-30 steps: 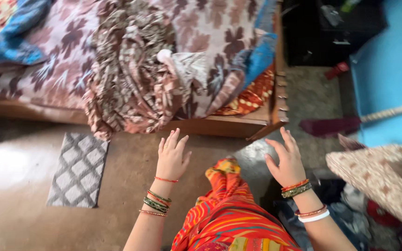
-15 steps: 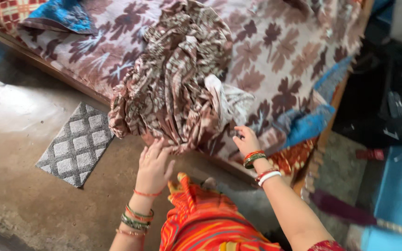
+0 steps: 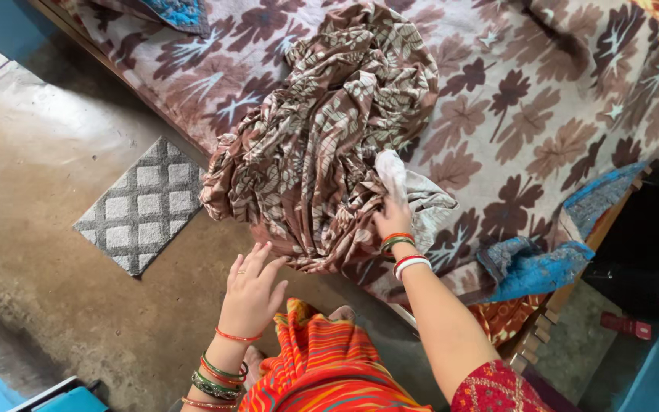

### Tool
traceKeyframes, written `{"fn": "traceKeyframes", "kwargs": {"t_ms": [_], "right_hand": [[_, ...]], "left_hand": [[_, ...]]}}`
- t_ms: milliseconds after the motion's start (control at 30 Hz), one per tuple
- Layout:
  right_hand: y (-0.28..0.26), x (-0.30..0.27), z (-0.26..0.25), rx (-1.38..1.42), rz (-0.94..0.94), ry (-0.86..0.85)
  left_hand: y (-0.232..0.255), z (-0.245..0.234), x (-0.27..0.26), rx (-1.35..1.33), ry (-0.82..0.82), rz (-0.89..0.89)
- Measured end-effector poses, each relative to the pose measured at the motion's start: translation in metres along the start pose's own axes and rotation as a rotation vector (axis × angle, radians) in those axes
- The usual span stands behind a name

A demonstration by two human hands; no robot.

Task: The person folds several blankets and pillows by hand, stacks them on a chair, and then spreads a large brown floral blanket across the bed surface, tucking it in near the headboard and smoothing it out. They finish by bundling a light green mesh mosquito net on top of the bed.

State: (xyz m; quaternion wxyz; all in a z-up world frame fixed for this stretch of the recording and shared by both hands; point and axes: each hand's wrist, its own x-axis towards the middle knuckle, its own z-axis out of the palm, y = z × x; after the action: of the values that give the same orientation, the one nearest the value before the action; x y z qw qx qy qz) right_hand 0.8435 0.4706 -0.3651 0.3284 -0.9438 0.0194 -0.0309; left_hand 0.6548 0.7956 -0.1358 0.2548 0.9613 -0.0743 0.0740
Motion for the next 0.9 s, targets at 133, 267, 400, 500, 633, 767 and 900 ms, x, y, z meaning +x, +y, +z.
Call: {"fn": "traceKeyframes", "kwargs": {"t_ms": [133, 267, 400, 500, 633, 767, 900], "right_hand": [[-0.010, -0.002, -0.023, 0.904, 0.574, 0.451], [-0.142, -0.068, -0.070, 1.178, 0.455, -0.107], [-0.270, -0.151, -0.129, 0.940, -0.197, -0.727], [-0.323, -0.179, -0.147, 0.986, -0.090, -0.642], [-0.340, -0.225, -0.142, 0.813, -0.243, -0.360], [-0.337, -0.285, -0.124, 0.776, 0.035, -0.361], [-0.325, -0.330, -0.097, 0.563, 0.092, -0.328]], "left_hand": [[-0.010, -0.001, 0.003, -0.031, 0.008, 0.033], [-0.029, 0.011, 0.014, -0.225, -0.113, 0.100], [-0.066, 0.061, 0.044, -0.543, -0.292, 0.636], [-0.095, 0.073, 0.040, -0.835, -0.451, 0.643], [-0.103, 0.042, 0.049, -0.727, -0.541, 0.677], [-0.093, -0.001, 0.062, 0.691, 0.019, 0.838], [-0.103, 0.004, 0.068, 3.645, 1.326, 1.783]]}}
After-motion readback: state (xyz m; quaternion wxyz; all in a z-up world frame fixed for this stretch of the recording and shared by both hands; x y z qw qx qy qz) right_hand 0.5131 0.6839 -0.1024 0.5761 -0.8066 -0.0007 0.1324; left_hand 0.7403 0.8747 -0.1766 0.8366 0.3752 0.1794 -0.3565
